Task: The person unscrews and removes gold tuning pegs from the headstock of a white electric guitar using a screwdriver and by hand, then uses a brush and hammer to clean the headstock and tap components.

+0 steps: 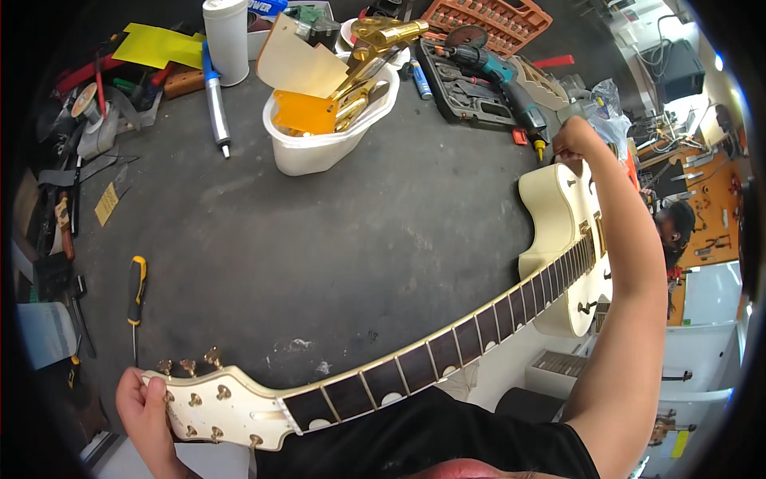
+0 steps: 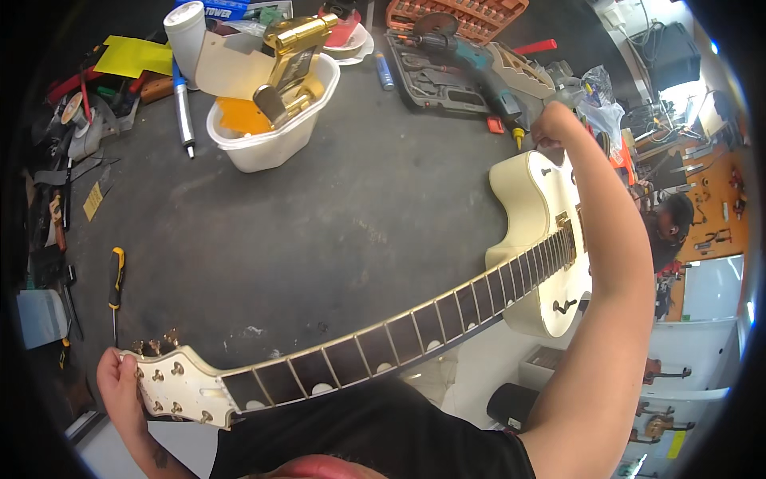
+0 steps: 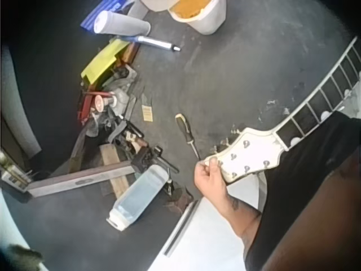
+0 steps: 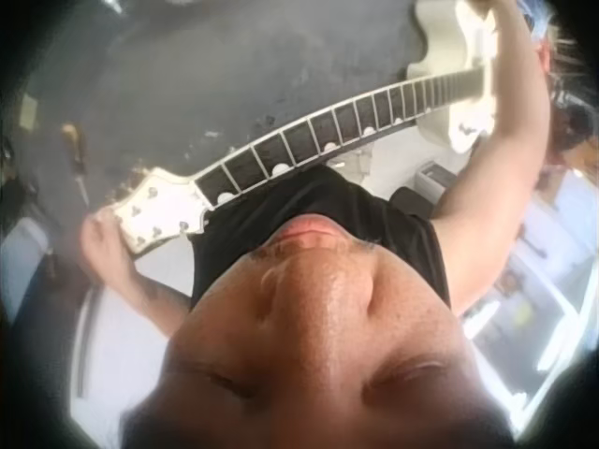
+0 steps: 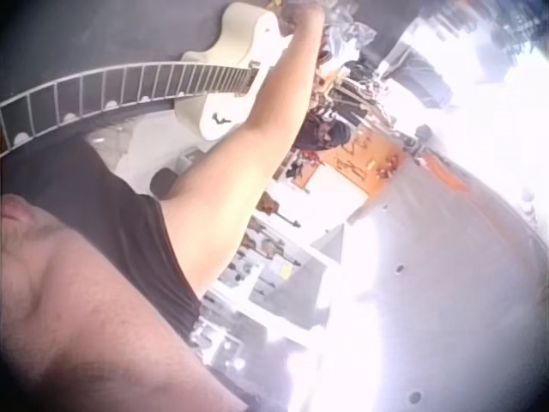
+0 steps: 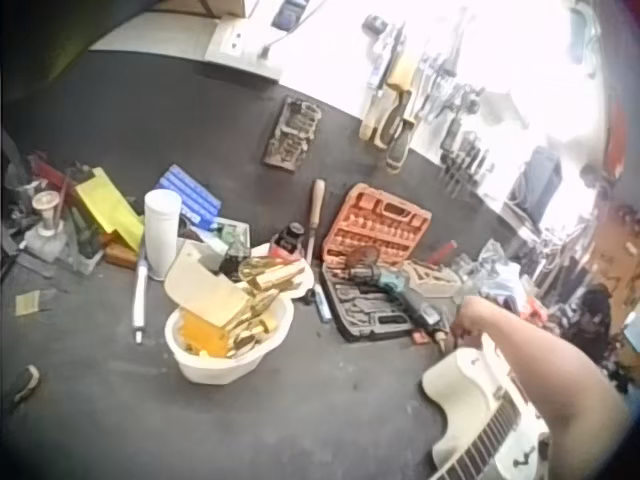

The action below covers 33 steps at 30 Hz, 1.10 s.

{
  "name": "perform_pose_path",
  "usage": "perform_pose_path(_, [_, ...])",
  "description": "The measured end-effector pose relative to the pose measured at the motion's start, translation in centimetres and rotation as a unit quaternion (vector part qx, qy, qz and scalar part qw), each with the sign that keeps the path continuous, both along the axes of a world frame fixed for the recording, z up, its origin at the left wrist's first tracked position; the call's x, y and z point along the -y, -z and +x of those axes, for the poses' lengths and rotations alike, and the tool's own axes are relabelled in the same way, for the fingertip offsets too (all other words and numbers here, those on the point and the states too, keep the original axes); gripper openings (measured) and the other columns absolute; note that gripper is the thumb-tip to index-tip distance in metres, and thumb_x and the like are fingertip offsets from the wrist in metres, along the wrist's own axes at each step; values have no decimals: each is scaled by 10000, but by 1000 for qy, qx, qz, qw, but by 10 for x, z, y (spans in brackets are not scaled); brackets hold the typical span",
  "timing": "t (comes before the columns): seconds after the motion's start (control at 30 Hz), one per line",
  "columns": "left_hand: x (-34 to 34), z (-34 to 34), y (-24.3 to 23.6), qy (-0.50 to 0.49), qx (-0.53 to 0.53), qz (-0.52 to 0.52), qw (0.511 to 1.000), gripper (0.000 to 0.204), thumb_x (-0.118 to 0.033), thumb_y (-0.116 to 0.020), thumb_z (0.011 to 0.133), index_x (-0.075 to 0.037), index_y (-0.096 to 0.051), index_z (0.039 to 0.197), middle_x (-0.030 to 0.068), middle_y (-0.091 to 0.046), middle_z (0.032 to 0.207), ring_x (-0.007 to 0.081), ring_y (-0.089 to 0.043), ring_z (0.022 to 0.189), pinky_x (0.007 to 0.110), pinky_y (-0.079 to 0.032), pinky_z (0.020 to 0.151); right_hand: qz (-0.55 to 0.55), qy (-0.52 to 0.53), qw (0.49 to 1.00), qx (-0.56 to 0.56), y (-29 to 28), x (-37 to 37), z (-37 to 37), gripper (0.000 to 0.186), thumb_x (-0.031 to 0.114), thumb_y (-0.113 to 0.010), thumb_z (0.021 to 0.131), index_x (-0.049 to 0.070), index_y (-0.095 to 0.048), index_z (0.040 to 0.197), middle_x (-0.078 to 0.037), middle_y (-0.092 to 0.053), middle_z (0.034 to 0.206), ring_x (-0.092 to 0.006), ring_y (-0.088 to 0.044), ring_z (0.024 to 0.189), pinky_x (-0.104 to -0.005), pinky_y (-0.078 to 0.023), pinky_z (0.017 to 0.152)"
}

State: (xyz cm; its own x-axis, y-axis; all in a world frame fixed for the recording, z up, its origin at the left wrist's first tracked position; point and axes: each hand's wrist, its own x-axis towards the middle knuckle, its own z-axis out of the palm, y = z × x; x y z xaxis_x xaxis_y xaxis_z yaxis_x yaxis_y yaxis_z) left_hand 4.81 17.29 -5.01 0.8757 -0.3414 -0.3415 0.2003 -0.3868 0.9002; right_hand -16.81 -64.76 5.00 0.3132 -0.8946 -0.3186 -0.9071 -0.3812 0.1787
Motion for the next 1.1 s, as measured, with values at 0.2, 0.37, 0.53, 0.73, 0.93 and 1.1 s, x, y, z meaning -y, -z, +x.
perform_pose_path(0.2, [-13, 3, 6, 27, 4, -8, 1000, 305, -284, -665, 1092, -63, -512, 947, -7, -592, 839, 38, -521, 758, 216, -409, 684, 127, 106, 980, 109, 7, -4, 11, 133, 51, -821, 766, -41, -727, 751, -143, -676, 663, -181, -596, 475, -318, -426, 412])
perform_pose_path(0.37, [-9, 3, 11, 14, 12, -28, 999, 322, -307, -673, 1085, -56, -518, 956, 3, -604, 855, 48, -532, 768, 220, -422, 697, 33, 58, 997, 40, 8, 34, 12, 163, 81, -831, 760, -3, -718, 678, -104, -691, 662, -189, -640, 513, -368, -499, 483])
perform_pose_path(0.53, [-14, 2, 8, 11, -10, -21, 1000, 336, -325, -691, 1072, -43, -537, 972, 26, -633, 896, 58, -556, 793, 217, -442, 723, -151, -66, 984, 69, -56, 74, 33, 122, 27, -796, 728, -14, -684, 704, -120, -668, 624, -198, -675, 544, -370, -501, 463])
perform_pose_path(0.73, [-18, 10, 12, 19, -9, -30, 999, 353, -342, -700, 1068, -38, -543, 981, 32, -643, 903, 66, -579, 796, 226, -464, 731, -195, -43, 978, 65, -65, 87, 63, 104, 4, -760, 744, -45, -726, 830, -144, -708, 675, -221, -695, 569, -370, -544, 517])
perform_pose_path(0.93, [-14, 4, 9, 9, -3, -40, 999, 328, -313, -688, 1075, -40, -537, 971, 32, -644, 902, 64, -575, 793, 222, -459, 733, -205, -59, 976, 39, -59, 91, 78, 129, 61, -769, 785, -36, -737, 864, -121, -727, 708, -231, -723, 623, -374, -596, 594])
perform_pose_path(1.1, [-11, 4, 11, 4, 13, -22, 1000, 266, -257, -654, 1076, -50, -534, 959, 6, -597, 866, 48, -520, 769, 223, -401, 685, -211, -58, 973, 68, -63, 67, 58, 366, 285, -864, 795, -35, -773, 946, -184, -760, 816, -300, -759, 729, -404, -604, 711])
